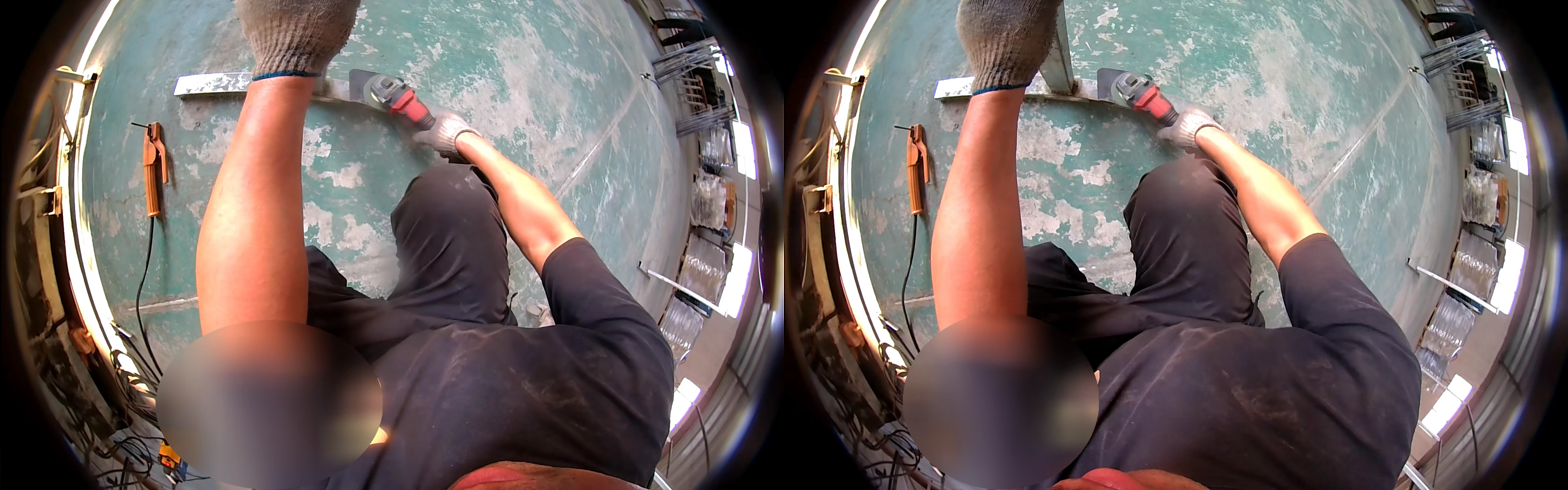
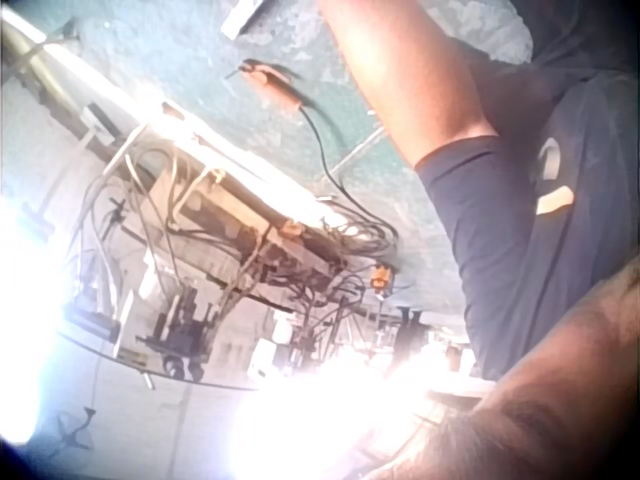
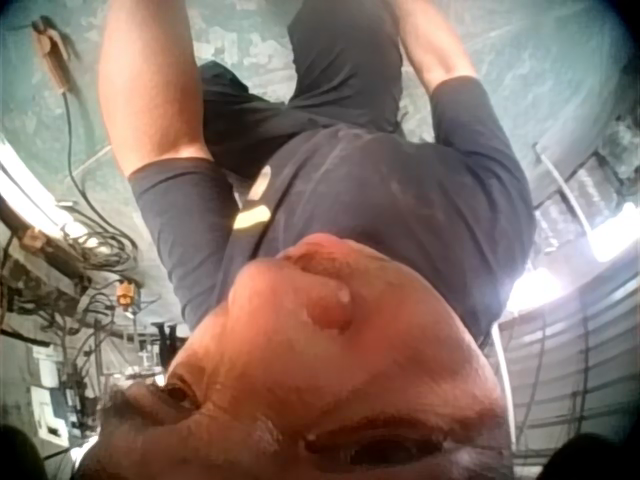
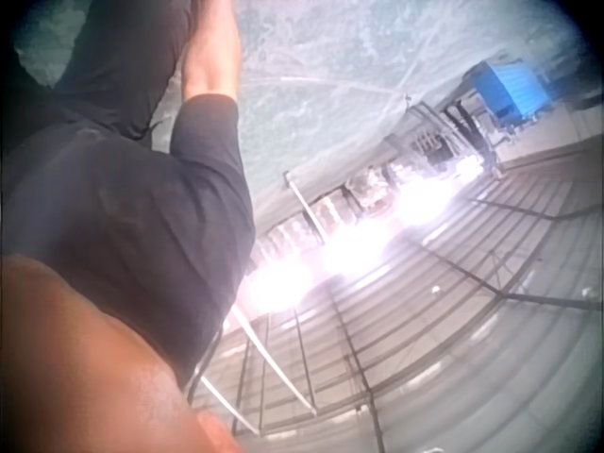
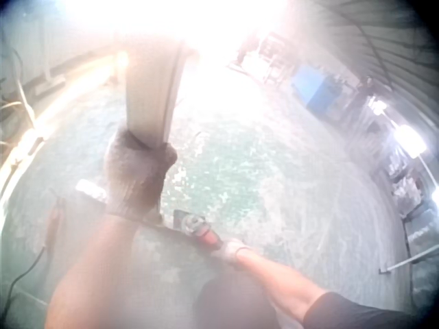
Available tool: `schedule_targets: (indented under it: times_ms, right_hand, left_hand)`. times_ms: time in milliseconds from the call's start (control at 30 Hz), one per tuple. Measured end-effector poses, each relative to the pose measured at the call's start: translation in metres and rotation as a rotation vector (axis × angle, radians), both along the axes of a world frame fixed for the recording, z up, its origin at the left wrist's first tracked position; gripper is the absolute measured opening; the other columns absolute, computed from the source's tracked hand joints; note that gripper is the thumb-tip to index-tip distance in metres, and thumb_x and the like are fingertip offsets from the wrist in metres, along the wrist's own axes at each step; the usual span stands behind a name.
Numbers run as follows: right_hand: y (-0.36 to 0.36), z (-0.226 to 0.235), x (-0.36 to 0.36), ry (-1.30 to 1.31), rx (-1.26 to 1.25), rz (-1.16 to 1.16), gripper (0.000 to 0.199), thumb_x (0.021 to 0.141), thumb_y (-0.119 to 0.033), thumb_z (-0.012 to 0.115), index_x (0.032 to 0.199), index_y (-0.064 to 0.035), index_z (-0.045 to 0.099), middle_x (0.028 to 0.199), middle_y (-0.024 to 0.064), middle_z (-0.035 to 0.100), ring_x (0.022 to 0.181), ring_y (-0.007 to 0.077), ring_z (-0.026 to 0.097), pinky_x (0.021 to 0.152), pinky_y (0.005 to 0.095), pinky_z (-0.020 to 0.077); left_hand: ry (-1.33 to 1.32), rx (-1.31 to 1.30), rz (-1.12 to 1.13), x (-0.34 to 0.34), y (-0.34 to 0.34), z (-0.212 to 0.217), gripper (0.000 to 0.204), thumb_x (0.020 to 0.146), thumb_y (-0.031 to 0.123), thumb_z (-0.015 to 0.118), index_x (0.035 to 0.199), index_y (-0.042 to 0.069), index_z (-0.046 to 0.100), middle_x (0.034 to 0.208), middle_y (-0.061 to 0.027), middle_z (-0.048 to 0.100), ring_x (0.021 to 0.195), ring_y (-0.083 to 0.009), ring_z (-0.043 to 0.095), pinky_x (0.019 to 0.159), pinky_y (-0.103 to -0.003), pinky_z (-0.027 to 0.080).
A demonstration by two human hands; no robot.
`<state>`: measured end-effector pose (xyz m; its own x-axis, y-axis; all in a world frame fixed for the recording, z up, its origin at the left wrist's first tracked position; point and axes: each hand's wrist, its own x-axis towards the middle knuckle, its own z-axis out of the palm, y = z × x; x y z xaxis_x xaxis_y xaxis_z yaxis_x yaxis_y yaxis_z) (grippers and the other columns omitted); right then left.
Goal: The person hammers a metal piece on a wooden board, then uses an angle grinder to smooth the edges of a metal bracket while sitting on the floor. They later use a metal pipe bender to bend a long metal rod and inspect the bent section with a coworker.
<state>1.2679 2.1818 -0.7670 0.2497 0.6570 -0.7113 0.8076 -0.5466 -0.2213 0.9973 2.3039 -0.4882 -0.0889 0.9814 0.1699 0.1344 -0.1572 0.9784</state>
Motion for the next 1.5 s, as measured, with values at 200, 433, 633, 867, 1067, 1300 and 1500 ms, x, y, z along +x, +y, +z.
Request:
schedule_targets:
  times_ms: [200,433,633,867,1067,1300,1500]
  right_hand:
    - [0.005,0.040,-0.021,-0.019,-0.094,0.009,0.060,0.078,-0.054,0.085,0.109,-0.0025,0.082,0.091,0.0163,0.081,0.080,0.0287,0.080,0.076,0.0438,0.0641]
    - [-0.002,0.011,0.003,-0.005,0.026,-0.035,0.062,0.078,-0.056,0.086,0.108,-0.0022,0.082,0.091,0.0164,0.081,0.078,0.0269,0.079,0.076,0.0435,0.0626]
    - [0.002,0.042,-0.021,-0.046,-0.138,-0.021,0.062,0.079,-0.057,0.085,0.108,-0.0023,0.083,0.089,0.0152,0.080,0.081,0.0271,0.080,0.076,0.0435,0.0632]
    - [0.007,0.031,-0.012,-0.062,-0.097,0.041,0.057,0.080,-0.053,0.084,0.108,-0.0030,0.083,0.093,0.0157,0.082,0.083,0.0273,0.080,0.080,0.0433,0.0632]
    - [0.005,0.043,-0.005,-0.019,-0.075,0.042,0.051,0.082,-0.049,0.083,0.101,-0.0016,0.082,0.089,0.0154,0.081,0.078,0.0269,0.080,0.076,0.0423,0.0635]
    - [0.010,0.044,-0.011,0.005,-0.102,-0.022,0.050,0.082,-0.050,0.083,0.097,-0.0017,0.082,0.081,0.0150,0.080,0.068,0.0258,0.078,0.070,0.0411,0.0631]
    - [0.014,0.041,-0.011,-0.035,-0.139,0.037,0.052,0.082,-0.051,0.083,0.096,-0.0012,0.082,0.080,0.0146,0.080,0.068,0.0259,0.078,0.069,0.0404,0.0631]
  left_hand:
    - [-0.306,0.148,-0.053,0.003,0.020,-0.039,0.039,0.081,0.004,0.079,0.118,-0.003,0.069,0.097,-0.0084,0.073,0.089,-0.0190,0.069,0.080,-0.037,0.057]
    - [-0.141,0.112,-0.003,0.005,0.017,-0.028,0.038,0.081,0.003,0.080,0.117,-0.002,0.070,0.099,-0.0085,0.074,0.092,-0.0185,0.070,0.082,-0.036,0.058]
    - [-0.109,0.102,0.031,0.005,0.016,-0.030,0.039,0.081,0.003,0.080,0.118,-0.002,0.070,0.101,-0.0118,0.077,0.096,-0.0208,0.072,0.085,-0.038,0.059]
    - [0.105,0.057,0.096,0.005,0.006,-0.007,0.039,0.082,0.007,0.080,0.118,-0.004,0.070,0.101,-0.0158,0.077,0.096,-0.0254,0.075,0.087,-0.041,0.059]
    - [0.026,0.072,0.069,0.006,0.010,-0.015,0.039,0.081,0.009,0.080,0.117,-0.004,0.069,0.100,-0.0169,0.077,0.095,-0.0243,0.075,0.085,-0.039,0.059]
    - [-0.086,0.116,0.035,0.006,0.017,-0.027,0.040,0.080,0.006,0.080,0.117,-0.004,0.068,0.097,-0.0139,0.075,0.092,-0.0207,0.071,0.082,-0.038,0.058]
    - [-0.065,0.124,0.038,0.007,0.009,-0.021,0.039,0.081,0.004,0.079,0.118,-0.004,0.068,0.100,-0.0129,0.075,0.094,-0.0202,0.071,0.084,-0.037,0.058]
